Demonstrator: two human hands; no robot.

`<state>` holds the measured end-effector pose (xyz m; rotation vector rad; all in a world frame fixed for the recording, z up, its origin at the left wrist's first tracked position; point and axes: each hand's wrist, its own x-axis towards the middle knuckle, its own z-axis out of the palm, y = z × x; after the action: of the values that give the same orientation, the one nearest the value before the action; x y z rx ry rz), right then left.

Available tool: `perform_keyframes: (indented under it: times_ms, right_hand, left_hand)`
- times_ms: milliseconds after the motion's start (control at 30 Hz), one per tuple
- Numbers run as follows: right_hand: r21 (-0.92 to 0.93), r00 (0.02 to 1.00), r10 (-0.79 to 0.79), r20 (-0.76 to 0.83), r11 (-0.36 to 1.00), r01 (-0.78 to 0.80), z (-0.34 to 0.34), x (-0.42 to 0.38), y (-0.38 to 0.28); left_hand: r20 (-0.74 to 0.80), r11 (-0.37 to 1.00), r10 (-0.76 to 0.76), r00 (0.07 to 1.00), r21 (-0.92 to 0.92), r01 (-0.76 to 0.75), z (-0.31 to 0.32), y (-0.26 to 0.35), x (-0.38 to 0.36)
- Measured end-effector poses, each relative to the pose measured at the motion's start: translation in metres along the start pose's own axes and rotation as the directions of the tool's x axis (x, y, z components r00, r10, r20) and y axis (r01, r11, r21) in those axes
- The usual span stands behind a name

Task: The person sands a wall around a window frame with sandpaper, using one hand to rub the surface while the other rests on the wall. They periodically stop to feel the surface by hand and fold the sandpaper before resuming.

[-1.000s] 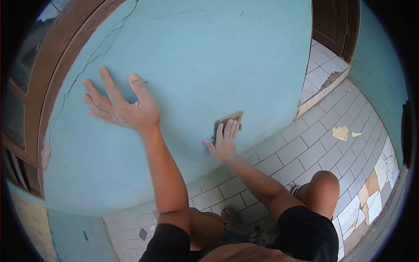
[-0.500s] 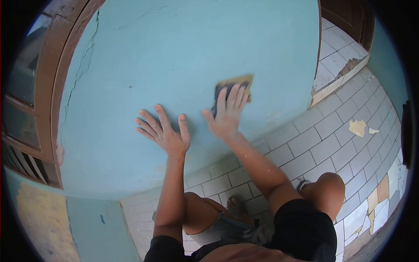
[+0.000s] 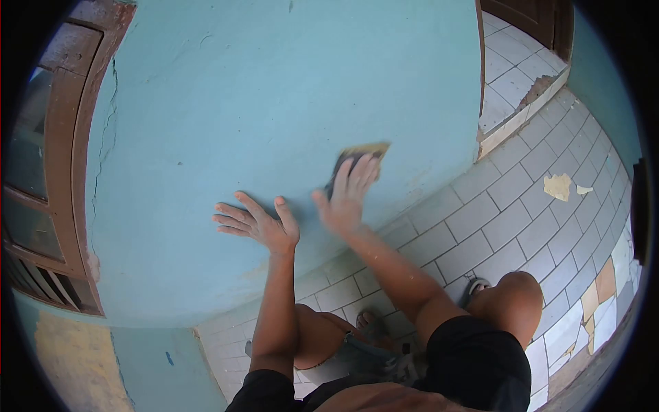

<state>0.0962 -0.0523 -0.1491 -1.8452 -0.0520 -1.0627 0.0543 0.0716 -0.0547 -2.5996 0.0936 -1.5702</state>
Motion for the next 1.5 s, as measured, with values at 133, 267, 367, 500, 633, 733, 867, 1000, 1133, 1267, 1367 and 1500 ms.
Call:
perform_keyframes:
  times_ms: [133, 267, 367, 500, 633, 733, 867, 1000, 1133, 1267, 1367, 1500]
  right_hand:
    - [0.127, 0.955, -0.019, 0.295, 0.992, -0.019, -0.001, -0.073, 0.000]
    - [0.176, 0.889, 0.257, -0.380, 0.963, -0.204, -0.057, 0.140, 0.070]
    - [0.351, 0.802, 0.462, -0.379, 0.873, -0.338, -0.089, 0.181, 0.086]
    - [0.059, 0.979, 0.195, -0.060, 0.980, -0.191, -0.010, 0.021, 0.015]
    - [0.080, 0.968, 0.199, 0.151, 0.974, -0.213, -0.011, -0.017, 0.011]
    - [0.138, 0.801, 0.534, -0.272, 0.845, -0.517, -0.060, 0.135, 0.086]
    - [0.303, 0.715, 0.636, -0.290, 0.770, -0.562, -0.111, 0.210, 0.106]
    - [0.136, 0.961, 0.246, -0.124, 0.964, -0.229, -0.010, 0.027, 0.021]
    - [0.123, 0.974, 0.167, 0.152, 0.975, -0.186, -0.001, -0.043, 0.024]
    - [0.278, 0.709, 0.636, -0.305, 0.772, -0.572, -0.070, 0.146, 0.117]
    - [0.314, 0.664, 0.683, -0.304, 0.730, -0.607, -0.094, 0.170, 0.136]
    - [0.149, 0.885, 0.423, -0.195, 0.904, -0.400, -0.016, 0.032, 0.060]
  left_hand:
    - [0.011, 0.986, 0.155, 0.988, 0.061, -0.155, -0.001, -0.019, -0.009]
    - [0.046, 0.986, 0.154, 0.987, 0.064, -0.156, -0.008, -0.020, -0.009]
    - [0.049, 0.989, 0.130, 0.990, 0.065, -0.133, -0.008, -0.012, -0.010]
    - [-0.029, 1.000, -0.023, 0.999, -0.016, 0.022, 0.009, 0.019, -0.007]
    - [-0.016, 0.999, -0.033, 0.999, -0.006, 0.033, 0.008, 0.022, -0.009]
    - [0.040, 0.999, 0.024, 0.999, 0.022, -0.025, -0.002, 0.007, -0.007]
    - [0.035, 1.000, 0.028, 0.999, 0.002, -0.028, -0.001, 0.025, -0.003]
    - [-0.023, 0.995, 0.063, 0.998, -0.078, -0.064, 0.032, 0.059, -0.008]
    - [0.055, 0.974, 0.225, 0.973, -0.014, -0.225, 0.025, 0.048, -0.012]
    - [0.004, 0.994, 0.112, 0.994, 0.005, -0.112, -0.003, 0.030, 0.011]
    - [0.029, 1.000, -0.024, 0.999, 0.005, 0.024, -0.015, 0.031, 0.015]
    - [-0.087, 0.997, -0.059, 0.994, -0.058, 0.054, 0.019, 0.064, 0.016]
